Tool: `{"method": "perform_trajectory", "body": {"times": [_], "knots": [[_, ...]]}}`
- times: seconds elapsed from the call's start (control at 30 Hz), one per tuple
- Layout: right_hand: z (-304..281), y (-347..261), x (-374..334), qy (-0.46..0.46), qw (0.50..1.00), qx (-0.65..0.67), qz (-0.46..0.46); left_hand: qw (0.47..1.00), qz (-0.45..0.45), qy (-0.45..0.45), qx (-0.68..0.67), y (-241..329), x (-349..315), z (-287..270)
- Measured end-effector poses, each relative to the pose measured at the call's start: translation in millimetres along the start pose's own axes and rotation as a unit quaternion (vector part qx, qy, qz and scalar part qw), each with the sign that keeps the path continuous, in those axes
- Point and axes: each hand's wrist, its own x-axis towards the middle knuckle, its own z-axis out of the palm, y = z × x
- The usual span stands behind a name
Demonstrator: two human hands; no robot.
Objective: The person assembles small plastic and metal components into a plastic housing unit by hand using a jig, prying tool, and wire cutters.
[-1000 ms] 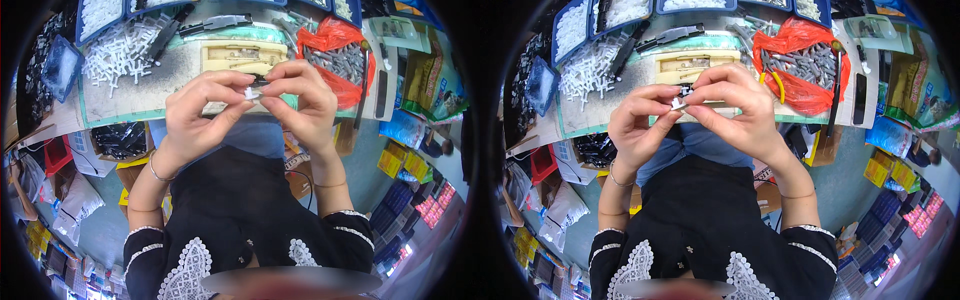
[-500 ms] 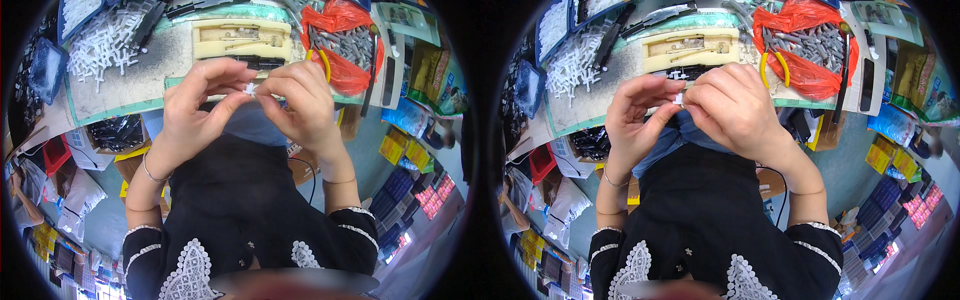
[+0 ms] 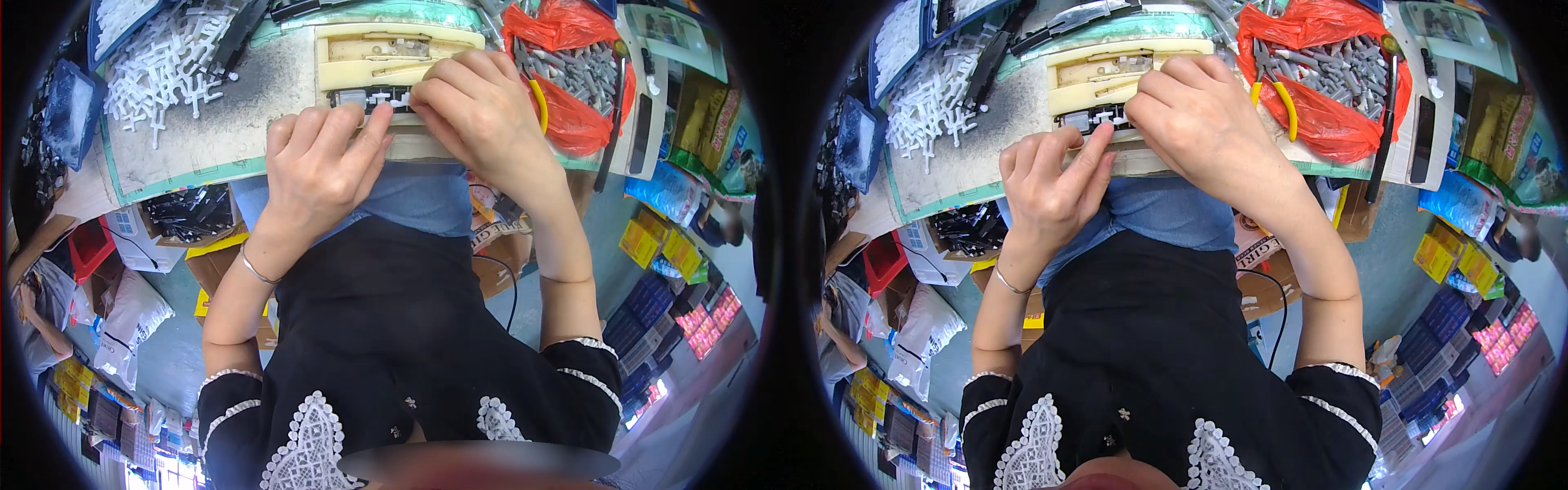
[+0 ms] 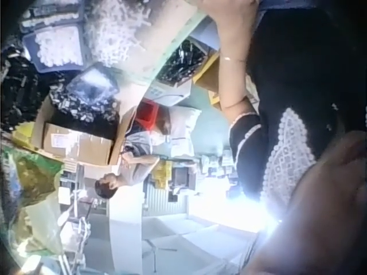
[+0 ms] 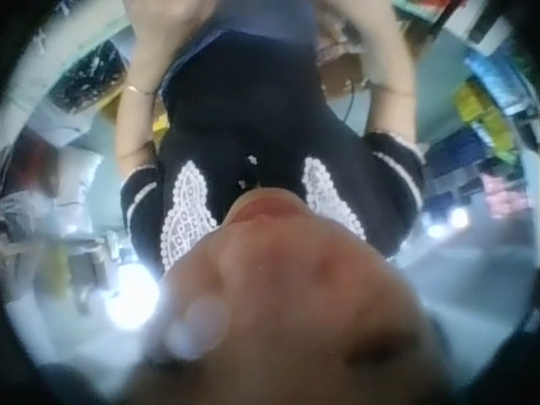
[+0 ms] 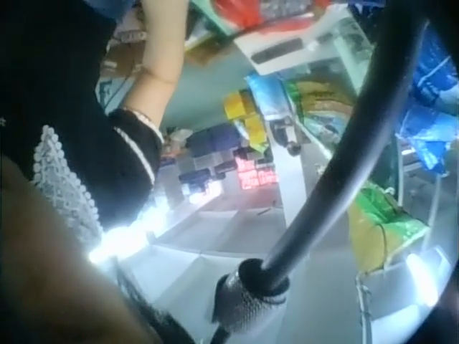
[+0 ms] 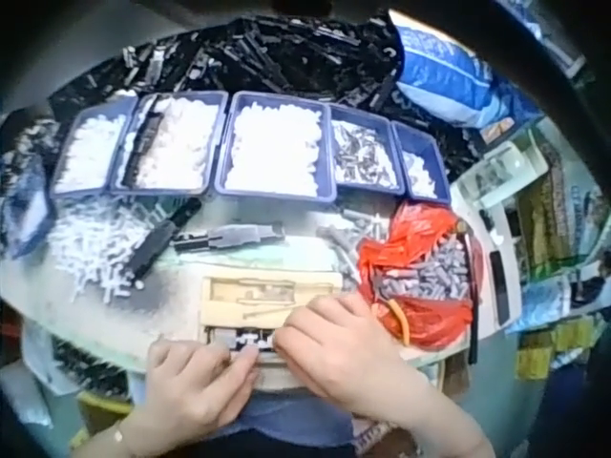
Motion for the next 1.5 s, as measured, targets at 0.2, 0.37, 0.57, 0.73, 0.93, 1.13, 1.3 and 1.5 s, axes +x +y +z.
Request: {"method": "perform_trajectory", "body": {"times": [0.2, 0.37, 0.57, 0.73, 0.93, 1.13, 1.3, 1.5], "knots": [[-9.2, -0.1, 6.9, -0.046, 0.999, -0.006, 0.008, 1.000, 0.011, 0.010, 0.005, 0.4, 2.5, 3.1], [-10.3, 4.1, -3.0, -0.004, 0.998, 0.037, 0.041, 1.000, 0.018, 0.019, 0.001, 4.2, -1.2, 4.3], [-6.1, 4.0, -4.2, 0.014, 0.994, 0.077, 0.070, 0.998, 0.056, 0.004, 0.035, 13.8, -3.6, 10.1], [-7.2, 1.1, -0.9, -0.012, 0.997, 0.050, 0.056, 0.997, 0.053, -0.026, 0.054, 17.1, -2.4, 10.7], [-8.6, -0.4, 8.3, -0.037, 0.996, 0.066, 0.052, 0.987, 0.053, -0.088, 0.124, 31.8, -5.4, 13.6], [-7.0, 33.4, -0.1, 0.117, 0.958, 0.123, 0.232, 0.999, -0.018, -0.013, 0.024, -8.3, -20.4, -5.4], [-8.0, 63.4, 14.5, 0.088, 0.965, -0.024, 0.247, 0.968, -0.190, 0.032, 0.162, -62.1, -9.4, -35.1], [-10.7, 53.9, 28.4, 0.019, 0.956, -0.135, 0.258, 0.957, -0.283, 0.022, 0.067, -89.1, -21.7, -50.5]]}}
